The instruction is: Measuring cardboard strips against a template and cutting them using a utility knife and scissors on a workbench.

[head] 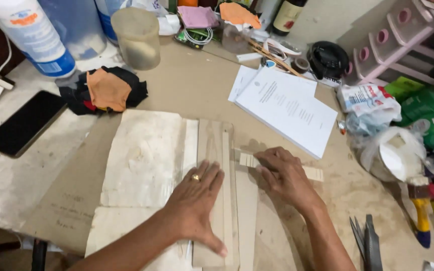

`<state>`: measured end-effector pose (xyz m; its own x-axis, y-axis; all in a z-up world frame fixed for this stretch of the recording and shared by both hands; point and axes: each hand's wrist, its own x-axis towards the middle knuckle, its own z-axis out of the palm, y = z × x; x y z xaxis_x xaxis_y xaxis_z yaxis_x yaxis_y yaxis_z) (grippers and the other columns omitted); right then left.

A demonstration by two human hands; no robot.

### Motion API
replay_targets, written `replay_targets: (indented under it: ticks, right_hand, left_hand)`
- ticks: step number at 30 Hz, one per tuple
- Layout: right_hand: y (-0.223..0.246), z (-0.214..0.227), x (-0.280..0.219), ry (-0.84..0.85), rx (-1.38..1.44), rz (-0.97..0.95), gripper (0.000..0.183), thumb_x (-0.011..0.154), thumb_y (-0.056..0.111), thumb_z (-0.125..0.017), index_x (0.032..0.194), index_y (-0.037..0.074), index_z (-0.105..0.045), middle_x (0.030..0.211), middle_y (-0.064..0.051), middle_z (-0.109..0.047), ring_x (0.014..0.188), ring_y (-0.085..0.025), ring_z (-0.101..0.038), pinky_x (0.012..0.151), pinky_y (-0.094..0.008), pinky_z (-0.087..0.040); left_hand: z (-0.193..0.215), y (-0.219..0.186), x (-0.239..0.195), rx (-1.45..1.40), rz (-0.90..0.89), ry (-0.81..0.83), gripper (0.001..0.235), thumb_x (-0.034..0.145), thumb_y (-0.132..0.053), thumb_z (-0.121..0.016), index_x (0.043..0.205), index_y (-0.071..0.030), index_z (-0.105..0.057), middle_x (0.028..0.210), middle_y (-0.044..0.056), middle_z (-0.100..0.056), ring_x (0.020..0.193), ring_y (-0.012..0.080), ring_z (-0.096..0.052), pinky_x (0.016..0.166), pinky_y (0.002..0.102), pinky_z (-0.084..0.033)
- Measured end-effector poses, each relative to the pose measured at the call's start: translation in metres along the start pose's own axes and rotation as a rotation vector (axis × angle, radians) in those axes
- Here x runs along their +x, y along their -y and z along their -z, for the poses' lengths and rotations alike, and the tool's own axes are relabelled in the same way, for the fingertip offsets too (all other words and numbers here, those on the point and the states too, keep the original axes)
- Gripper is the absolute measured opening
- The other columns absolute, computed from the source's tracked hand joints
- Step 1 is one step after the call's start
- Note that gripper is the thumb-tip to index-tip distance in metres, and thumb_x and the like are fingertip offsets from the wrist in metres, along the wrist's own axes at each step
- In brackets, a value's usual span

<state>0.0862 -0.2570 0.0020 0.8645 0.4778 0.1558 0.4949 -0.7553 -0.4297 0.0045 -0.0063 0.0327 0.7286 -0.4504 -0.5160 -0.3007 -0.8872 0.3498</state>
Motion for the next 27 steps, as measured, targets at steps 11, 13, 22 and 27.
replay_targets:
  ticks: [11,13,22,27]
  right_hand:
    - [-0.026,-0.028,0.079,0.075,0.006,0.079,0.034,0.097,0.034,-0.059,0.124,0.019,-0.074,0.104,-0.002,-0.065,0.092,-0.024,-0.065,0.075,-0.042,-0.043]
    - [-0.022,-0.025,0.081,0.108,0.009,0.038,0.035,0.095,0.030,-0.063,0.127,0.021,-0.074,0.106,-0.001,-0.065,0.098,-0.023,-0.063,0.084,-0.042,-0.041]
    - [-0.015,-0.025,0.085,0.147,0.018,0.036,0.034,0.096,0.029,-0.063,0.127,0.019,-0.073,0.114,-0.002,-0.068,0.108,-0.025,-0.061,0.088,-0.044,-0.042]
    - [-0.019,-0.029,0.084,0.141,0.034,0.044,0.036,0.096,0.029,-0.063,0.129,0.017,-0.072,0.114,-0.004,-0.067,0.108,-0.026,-0.060,0.091,-0.045,-0.042]
  left_hand:
    - [-0.113,0.046,0.099,0.278,-0.031,-0.615,0.069,0.089,-0.020,-0.054,0.152,-0.007,-0.030,0.163,0.011,-0.028,0.155,0.0364,-0.017,0.117,0.048,-0.025]
    - [-0.107,0.047,0.088,0.221,-0.150,-0.554,0.197,0.012,-0.098,-0.109,0.155,0.004,-0.019,0.163,0.021,-0.021,0.152,0.0446,-0.012,0.117,0.053,-0.017]
    - [-0.100,0.049,0.072,0.299,-0.231,-0.706,0.187,0.032,-0.119,-0.088,0.155,0.006,-0.025,0.163,0.026,-0.025,0.151,0.0484,-0.019,0.116,0.053,-0.022]
    - [-0.099,0.049,0.069,0.288,-0.247,-0.718,0.187,0.034,-0.125,-0.079,0.156,0.007,-0.025,0.163,0.027,-0.025,0.152,0.0490,-0.017,0.116,0.054,-0.021]
